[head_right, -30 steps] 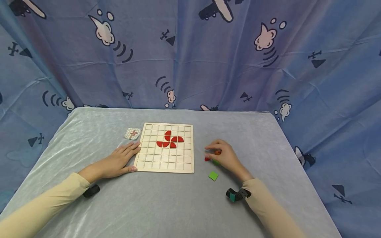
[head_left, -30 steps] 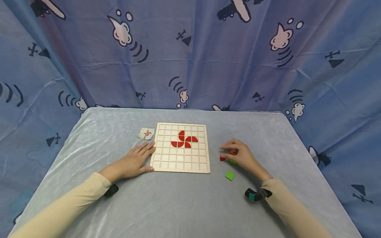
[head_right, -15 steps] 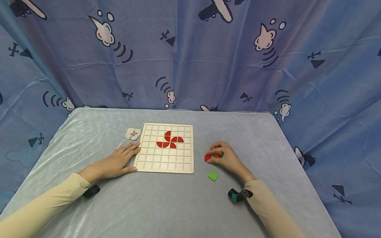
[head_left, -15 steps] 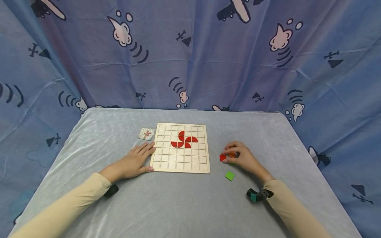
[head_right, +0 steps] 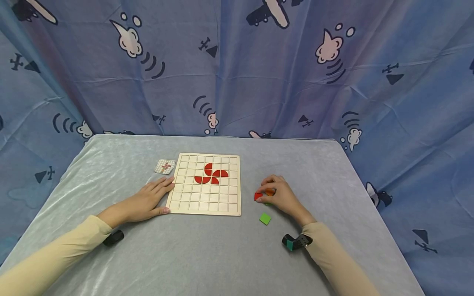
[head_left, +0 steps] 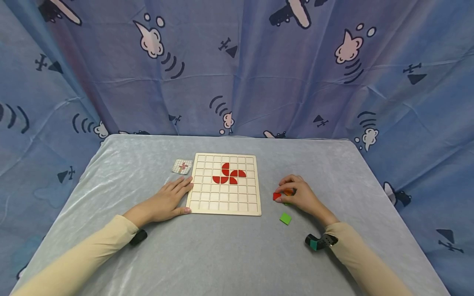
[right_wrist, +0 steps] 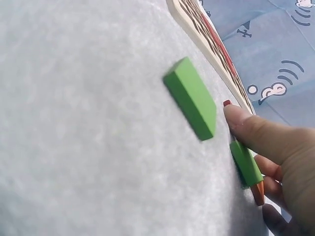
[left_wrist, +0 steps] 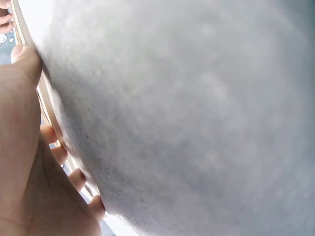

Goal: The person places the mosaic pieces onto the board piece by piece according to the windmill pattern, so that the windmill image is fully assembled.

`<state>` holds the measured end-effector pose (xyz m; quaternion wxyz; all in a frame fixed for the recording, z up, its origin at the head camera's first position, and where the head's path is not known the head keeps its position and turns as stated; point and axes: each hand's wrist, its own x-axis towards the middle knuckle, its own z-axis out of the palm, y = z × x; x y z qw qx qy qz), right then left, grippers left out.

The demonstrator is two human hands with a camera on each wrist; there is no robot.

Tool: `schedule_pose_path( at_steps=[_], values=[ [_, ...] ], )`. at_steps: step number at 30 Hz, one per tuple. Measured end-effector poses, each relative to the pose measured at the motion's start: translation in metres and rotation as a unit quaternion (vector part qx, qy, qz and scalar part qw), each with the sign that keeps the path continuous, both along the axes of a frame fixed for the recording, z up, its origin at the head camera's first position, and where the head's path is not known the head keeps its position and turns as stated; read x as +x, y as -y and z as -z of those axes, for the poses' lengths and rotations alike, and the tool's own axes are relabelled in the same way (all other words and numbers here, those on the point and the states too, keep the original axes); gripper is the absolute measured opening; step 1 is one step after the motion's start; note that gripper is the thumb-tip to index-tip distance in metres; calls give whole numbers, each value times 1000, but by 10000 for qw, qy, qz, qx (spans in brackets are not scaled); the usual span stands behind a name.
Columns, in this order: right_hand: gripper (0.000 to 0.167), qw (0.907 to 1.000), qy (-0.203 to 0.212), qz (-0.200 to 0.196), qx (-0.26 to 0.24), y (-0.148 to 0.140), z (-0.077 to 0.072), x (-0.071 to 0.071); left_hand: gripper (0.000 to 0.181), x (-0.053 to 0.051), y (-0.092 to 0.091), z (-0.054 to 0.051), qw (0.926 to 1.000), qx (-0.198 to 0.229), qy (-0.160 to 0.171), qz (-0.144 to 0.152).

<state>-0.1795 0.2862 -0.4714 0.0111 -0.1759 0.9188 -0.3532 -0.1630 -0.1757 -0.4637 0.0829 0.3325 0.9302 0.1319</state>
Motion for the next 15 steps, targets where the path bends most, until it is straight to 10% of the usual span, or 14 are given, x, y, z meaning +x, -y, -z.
schedule_pose_path(
  at_steps=[15],
  values=[
    [23,9998,-88,78,129,5,-5,-1,81,0,0,0,10000,-2,9,-6]
  ],
)
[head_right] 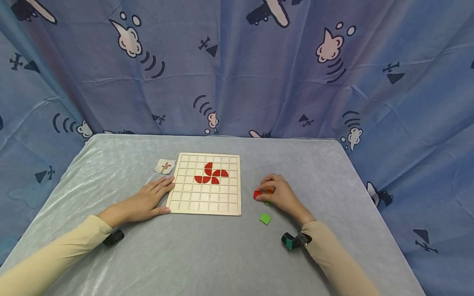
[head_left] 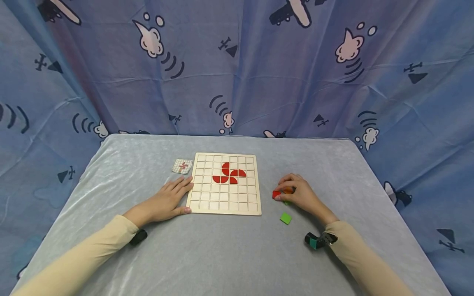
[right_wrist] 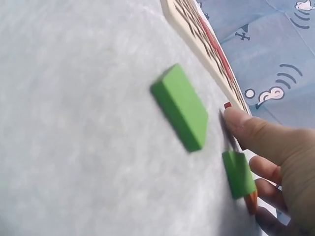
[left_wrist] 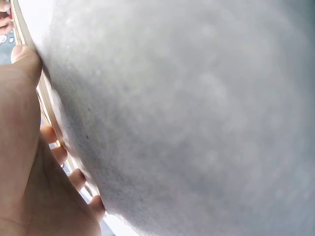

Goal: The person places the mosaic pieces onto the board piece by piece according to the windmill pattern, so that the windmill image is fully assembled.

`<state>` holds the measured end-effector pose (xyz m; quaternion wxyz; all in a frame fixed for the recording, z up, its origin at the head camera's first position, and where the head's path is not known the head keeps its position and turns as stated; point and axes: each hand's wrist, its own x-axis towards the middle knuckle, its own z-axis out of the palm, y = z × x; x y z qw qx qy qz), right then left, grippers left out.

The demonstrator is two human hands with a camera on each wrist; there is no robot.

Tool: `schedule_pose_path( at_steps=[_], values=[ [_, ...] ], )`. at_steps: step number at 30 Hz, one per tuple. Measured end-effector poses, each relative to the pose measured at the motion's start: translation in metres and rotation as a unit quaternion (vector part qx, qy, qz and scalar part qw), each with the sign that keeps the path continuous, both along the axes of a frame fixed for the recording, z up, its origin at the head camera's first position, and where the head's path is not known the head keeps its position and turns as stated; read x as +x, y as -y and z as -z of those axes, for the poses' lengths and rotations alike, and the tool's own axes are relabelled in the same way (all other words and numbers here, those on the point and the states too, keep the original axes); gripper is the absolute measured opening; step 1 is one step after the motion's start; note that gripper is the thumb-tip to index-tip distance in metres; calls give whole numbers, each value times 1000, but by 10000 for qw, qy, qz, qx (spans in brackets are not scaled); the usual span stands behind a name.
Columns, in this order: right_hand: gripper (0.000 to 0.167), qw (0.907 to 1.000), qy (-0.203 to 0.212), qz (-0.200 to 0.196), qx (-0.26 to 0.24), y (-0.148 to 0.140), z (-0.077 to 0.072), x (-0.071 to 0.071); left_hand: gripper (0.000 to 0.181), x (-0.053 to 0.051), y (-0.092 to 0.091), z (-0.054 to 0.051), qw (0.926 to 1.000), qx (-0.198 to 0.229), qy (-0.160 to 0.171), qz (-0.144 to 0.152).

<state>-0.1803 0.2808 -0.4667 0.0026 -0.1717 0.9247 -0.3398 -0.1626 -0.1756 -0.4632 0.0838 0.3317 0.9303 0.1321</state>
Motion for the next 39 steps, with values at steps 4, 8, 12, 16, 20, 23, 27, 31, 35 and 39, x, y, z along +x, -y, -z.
schedule_pose_path(
  at_steps=[4,8,12,16,20,23,27,31,35,39],
  values=[
    [23,10000,57,-66,22,5,-5,-1,81,0,0,0,10000,10,15,9],
    [22,9998,-6,-178,42,13,-7,-5,81,0,0,-1,10000,11,42,4],
    [22,9995,-89,-288,44,23,-8,-8,80,0,-1,-1,10000,-13,37,14],
    [23,9993,-77,-366,-43,34,-9,-11,80,0,-1,-1,10000,-2,0,29],
    [23,9991,-35,-415,-121,48,-9,-15,80,0,-1,-2,10000,6,-38,23],
    [21,9987,49,-486,-171,59,-9,-18,80,0,-1,-2,10000,-6,-42,16],
    [22,9976,96,-659,-213,73,-10,-20,80,0,-2,-2,10000,-29,-52,30],
    [23,9969,32,-771,-174,86,-10,-22,80,0,-1,-1,10000,-50,-69,38],
    [21,9967,-22,-799,-132,98,-11,-24,81,0,0,0,10000,-49,-39,27],
    [21,9970,-12,-766,-57,107,-10,-27,81,0,0,0,10000,-46,-32,14]
  ],
)
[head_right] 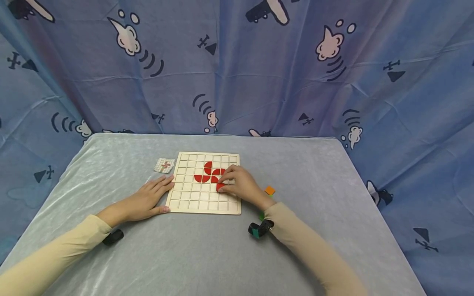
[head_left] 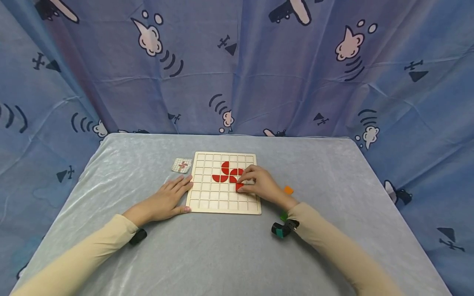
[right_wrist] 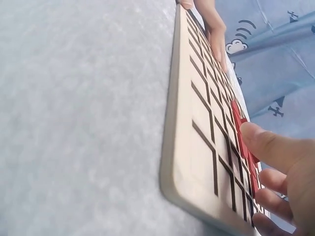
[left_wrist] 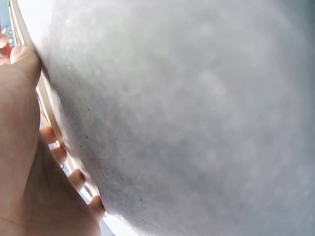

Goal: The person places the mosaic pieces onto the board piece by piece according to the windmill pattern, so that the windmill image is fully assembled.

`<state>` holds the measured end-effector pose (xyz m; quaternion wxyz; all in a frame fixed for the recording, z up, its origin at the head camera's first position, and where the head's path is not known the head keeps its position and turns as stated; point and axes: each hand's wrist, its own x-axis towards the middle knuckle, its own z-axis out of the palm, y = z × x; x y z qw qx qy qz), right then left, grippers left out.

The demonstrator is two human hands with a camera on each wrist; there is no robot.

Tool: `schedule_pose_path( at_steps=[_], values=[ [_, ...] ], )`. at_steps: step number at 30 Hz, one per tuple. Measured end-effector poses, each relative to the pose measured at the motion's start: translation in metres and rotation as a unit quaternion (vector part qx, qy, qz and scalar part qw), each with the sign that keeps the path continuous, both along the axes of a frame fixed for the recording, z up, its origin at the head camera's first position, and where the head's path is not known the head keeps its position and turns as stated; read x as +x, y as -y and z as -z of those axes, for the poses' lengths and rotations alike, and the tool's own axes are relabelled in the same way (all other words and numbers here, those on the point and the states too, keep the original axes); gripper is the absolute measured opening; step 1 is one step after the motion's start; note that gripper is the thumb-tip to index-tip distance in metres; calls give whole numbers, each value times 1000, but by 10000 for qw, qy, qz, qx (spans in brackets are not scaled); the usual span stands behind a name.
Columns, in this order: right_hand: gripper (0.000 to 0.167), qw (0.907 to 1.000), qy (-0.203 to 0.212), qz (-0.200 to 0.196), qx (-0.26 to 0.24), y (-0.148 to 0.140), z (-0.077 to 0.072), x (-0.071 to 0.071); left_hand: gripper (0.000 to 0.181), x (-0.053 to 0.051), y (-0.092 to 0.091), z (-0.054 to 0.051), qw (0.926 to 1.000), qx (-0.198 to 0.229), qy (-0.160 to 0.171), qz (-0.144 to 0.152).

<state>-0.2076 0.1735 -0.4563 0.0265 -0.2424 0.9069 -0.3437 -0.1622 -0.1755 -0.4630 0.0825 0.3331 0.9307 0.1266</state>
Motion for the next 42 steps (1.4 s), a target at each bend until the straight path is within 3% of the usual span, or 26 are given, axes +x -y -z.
schedule_pose_path(
  at_steps=[21,42],
  values=[
    [20,9986,-490,-130,165,15,8,-2,81,-1,0,0,10000,-18,93,-27],
    [22,9986,-483,-140,181,17,7,-1,81,0,0,-1,10000,-20,76,-24]
  ],
)
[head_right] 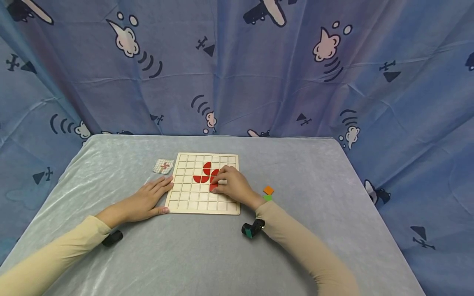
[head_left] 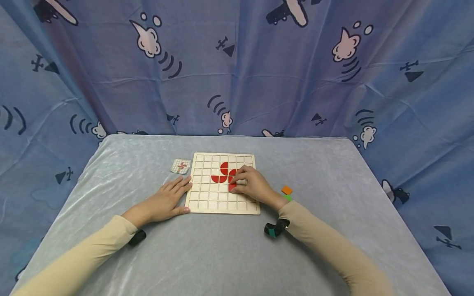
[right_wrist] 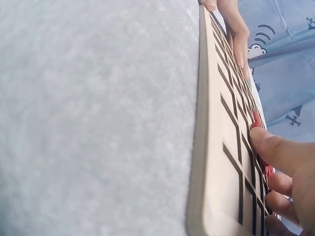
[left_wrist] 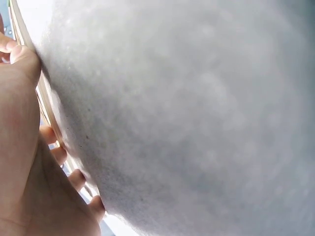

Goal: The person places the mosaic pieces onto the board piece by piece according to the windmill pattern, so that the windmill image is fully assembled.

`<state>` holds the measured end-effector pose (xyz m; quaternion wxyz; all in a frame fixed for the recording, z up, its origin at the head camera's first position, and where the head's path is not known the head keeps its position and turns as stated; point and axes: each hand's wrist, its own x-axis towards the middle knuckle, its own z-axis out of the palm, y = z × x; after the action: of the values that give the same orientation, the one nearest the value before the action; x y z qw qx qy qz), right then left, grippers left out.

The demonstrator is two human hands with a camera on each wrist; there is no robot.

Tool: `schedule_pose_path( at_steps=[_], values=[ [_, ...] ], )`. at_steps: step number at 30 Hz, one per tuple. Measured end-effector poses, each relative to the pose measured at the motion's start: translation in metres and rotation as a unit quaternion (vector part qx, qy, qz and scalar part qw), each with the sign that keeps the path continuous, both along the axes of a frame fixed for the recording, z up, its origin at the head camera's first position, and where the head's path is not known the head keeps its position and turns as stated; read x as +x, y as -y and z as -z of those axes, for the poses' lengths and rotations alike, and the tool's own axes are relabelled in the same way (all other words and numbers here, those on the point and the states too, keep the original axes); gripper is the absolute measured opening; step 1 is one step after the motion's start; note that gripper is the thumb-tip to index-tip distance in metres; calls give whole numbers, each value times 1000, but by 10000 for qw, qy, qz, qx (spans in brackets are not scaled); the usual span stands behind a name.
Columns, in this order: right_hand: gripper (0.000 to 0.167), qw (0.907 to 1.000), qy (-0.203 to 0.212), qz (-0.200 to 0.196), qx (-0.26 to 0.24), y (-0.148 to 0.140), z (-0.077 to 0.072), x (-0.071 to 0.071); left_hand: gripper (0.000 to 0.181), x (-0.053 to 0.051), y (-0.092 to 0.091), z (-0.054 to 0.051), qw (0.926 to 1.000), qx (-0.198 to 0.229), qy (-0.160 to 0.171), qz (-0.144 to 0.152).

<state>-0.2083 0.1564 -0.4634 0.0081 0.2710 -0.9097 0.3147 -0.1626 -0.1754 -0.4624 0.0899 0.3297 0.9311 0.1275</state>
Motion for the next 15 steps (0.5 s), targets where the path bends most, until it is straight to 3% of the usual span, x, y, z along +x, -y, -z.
schedule_pose_path(
  at_steps=[15],
  values=[
    [23,10000,81,15,-28,0,1,0,81,0,0,0,10000,28,-22,15]
  ],
)
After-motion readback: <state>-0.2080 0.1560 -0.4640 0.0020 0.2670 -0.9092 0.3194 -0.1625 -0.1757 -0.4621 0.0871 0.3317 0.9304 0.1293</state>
